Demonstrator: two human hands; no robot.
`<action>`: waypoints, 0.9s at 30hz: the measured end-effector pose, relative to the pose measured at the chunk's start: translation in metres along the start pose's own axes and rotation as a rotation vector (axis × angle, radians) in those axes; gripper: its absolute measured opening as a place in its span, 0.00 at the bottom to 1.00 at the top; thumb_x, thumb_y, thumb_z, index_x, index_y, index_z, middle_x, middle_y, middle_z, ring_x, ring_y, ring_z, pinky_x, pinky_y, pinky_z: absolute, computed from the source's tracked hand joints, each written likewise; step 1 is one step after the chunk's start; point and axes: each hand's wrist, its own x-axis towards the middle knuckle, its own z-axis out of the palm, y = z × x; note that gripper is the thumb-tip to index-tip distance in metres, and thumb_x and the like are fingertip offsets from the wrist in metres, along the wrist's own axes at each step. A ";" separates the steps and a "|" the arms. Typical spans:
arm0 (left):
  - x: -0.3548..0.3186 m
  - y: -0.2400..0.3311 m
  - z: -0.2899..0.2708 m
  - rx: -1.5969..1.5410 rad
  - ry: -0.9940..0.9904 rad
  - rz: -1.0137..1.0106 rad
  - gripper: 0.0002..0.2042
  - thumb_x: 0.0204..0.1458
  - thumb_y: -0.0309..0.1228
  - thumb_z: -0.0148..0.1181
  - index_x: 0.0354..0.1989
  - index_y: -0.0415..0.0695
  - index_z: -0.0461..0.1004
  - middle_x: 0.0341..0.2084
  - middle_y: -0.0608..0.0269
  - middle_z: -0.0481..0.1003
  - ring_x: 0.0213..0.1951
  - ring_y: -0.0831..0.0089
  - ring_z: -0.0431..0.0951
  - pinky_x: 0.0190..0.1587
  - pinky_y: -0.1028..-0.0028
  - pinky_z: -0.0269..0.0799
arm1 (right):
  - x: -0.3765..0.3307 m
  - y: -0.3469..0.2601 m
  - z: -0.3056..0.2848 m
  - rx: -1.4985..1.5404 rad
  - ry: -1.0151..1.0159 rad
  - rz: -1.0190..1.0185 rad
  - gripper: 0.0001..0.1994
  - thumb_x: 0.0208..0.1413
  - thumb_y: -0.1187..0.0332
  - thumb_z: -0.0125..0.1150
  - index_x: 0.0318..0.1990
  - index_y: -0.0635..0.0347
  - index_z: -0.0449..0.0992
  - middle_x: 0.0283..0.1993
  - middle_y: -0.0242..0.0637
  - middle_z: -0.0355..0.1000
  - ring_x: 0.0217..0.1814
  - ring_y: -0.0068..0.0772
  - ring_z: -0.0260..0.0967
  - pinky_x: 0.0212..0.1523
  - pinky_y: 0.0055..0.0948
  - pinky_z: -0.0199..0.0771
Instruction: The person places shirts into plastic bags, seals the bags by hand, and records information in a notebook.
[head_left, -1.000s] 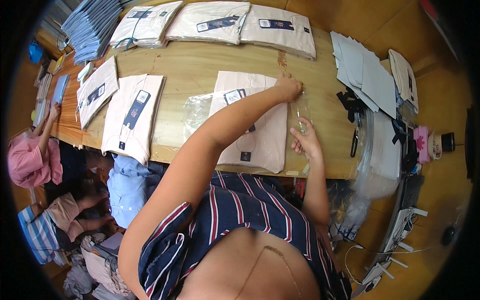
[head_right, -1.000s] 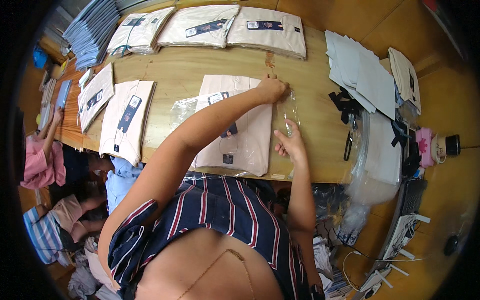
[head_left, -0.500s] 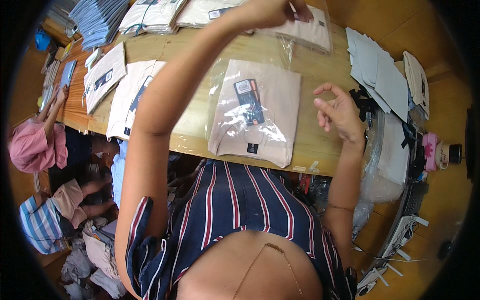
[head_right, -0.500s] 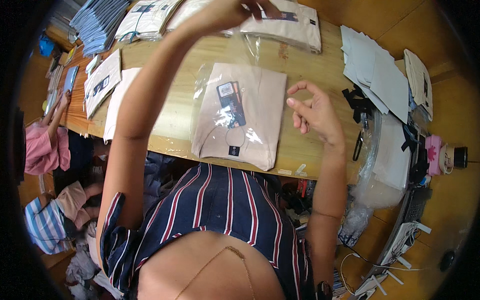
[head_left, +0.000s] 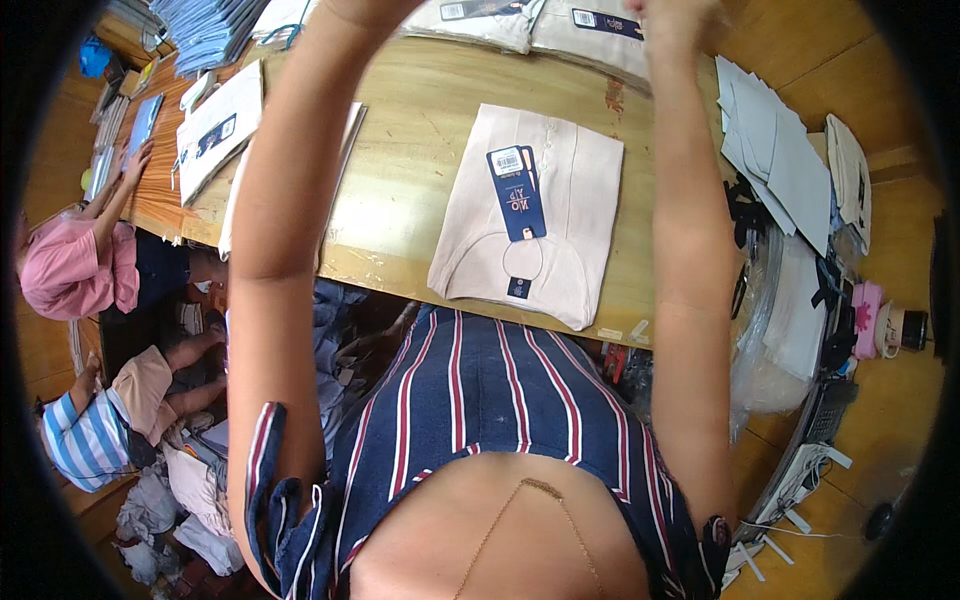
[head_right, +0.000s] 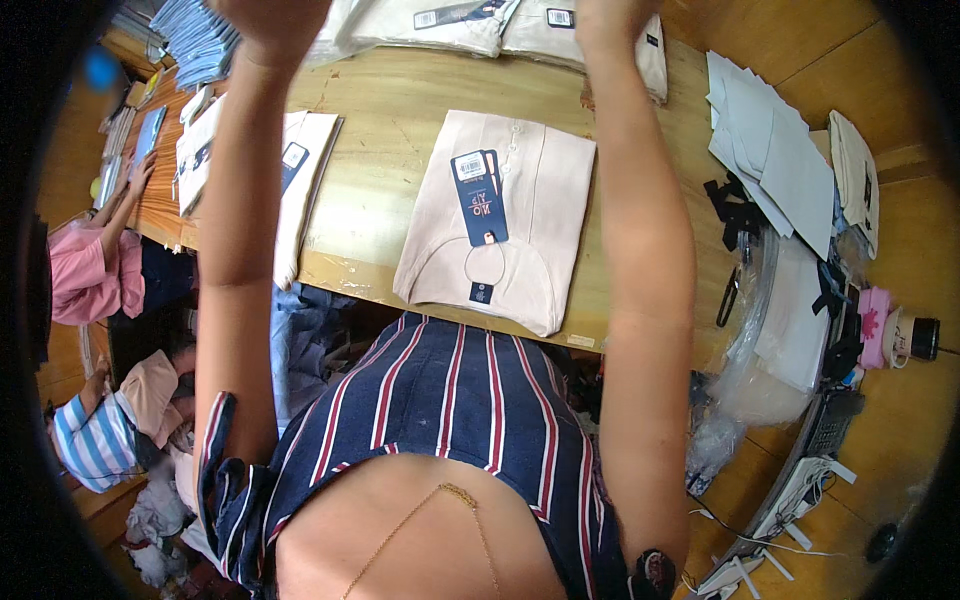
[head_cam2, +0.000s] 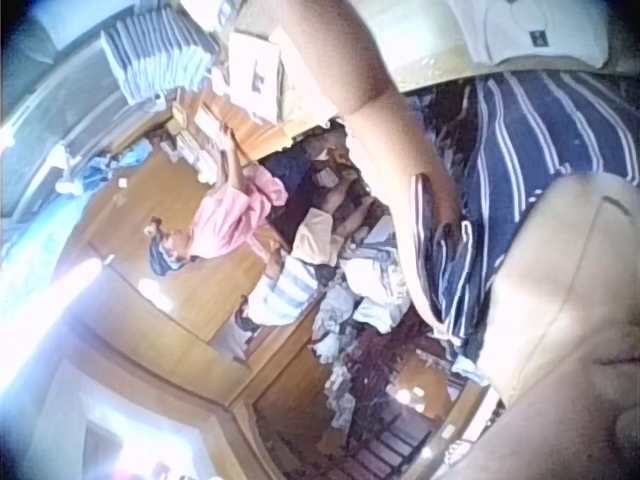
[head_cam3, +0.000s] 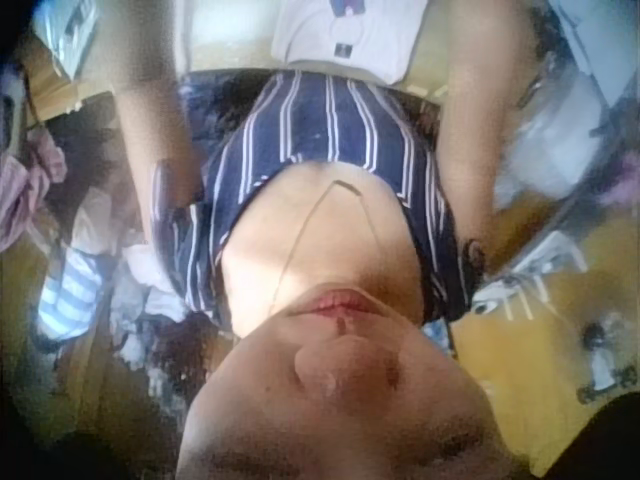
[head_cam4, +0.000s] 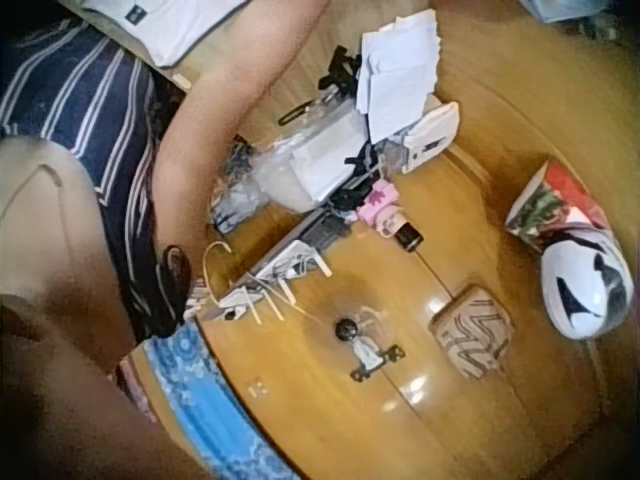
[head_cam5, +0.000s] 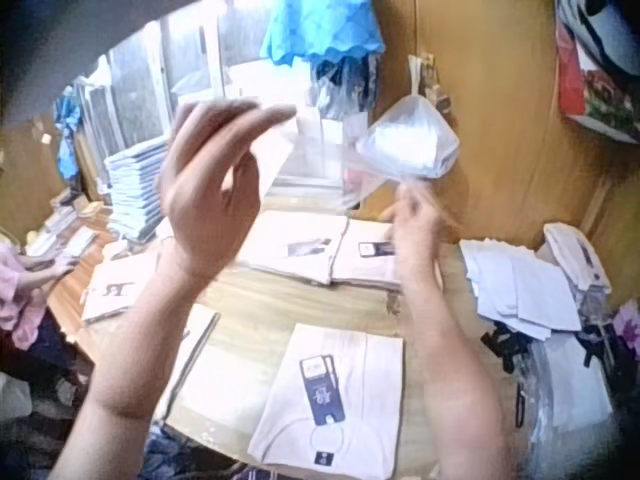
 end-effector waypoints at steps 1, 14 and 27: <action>-0.004 0.005 -0.004 0.082 0.081 0.022 0.15 0.32 0.10 0.46 0.28 0.40 0.73 0.23 0.59 0.69 0.27 0.65 0.68 0.29 0.73 0.63 | 0.014 0.003 -0.009 -0.054 0.144 -0.277 0.10 0.54 0.67 0.44 0.36 0.64 0.69 0.18 0.32 0.67 0.15 0.22 0.61 0.17 0.20 0.61; -0.207 0.108 0.061 -0.345 -0.055 -1.676 0.13 0.35 0.17 0.53 0.33 0.38 0.68 0.29 0.61 0.66 0.28 0.71 0.65 0.31 0.78 0.62 | -0.098 0.132 -0.058 -0.828 0.023 0.004 0.17 0.46 0.68 0.50 0.47 0.47 0.67 0.28 0.40 0.70 0.28 0.41 0.68 0.29 0.34 0.66; -0.184 0.200 -0.002 -0.242 -0.159 -1.346 0.27 0.34 0.22 0.53 0.47 0.38 0.50 0.42 0.52 0.53 0.46 0.62 0.54 0.49 0.66 0.49 | -0.064 0.075 -0.048 -1.012 -0.159 0.070 0.30 0.39 0.68 0.55 0.55 0.48 0.57 0.26 0.48 0.70 0.31 0.48 0.69 0.33 0.41 0.66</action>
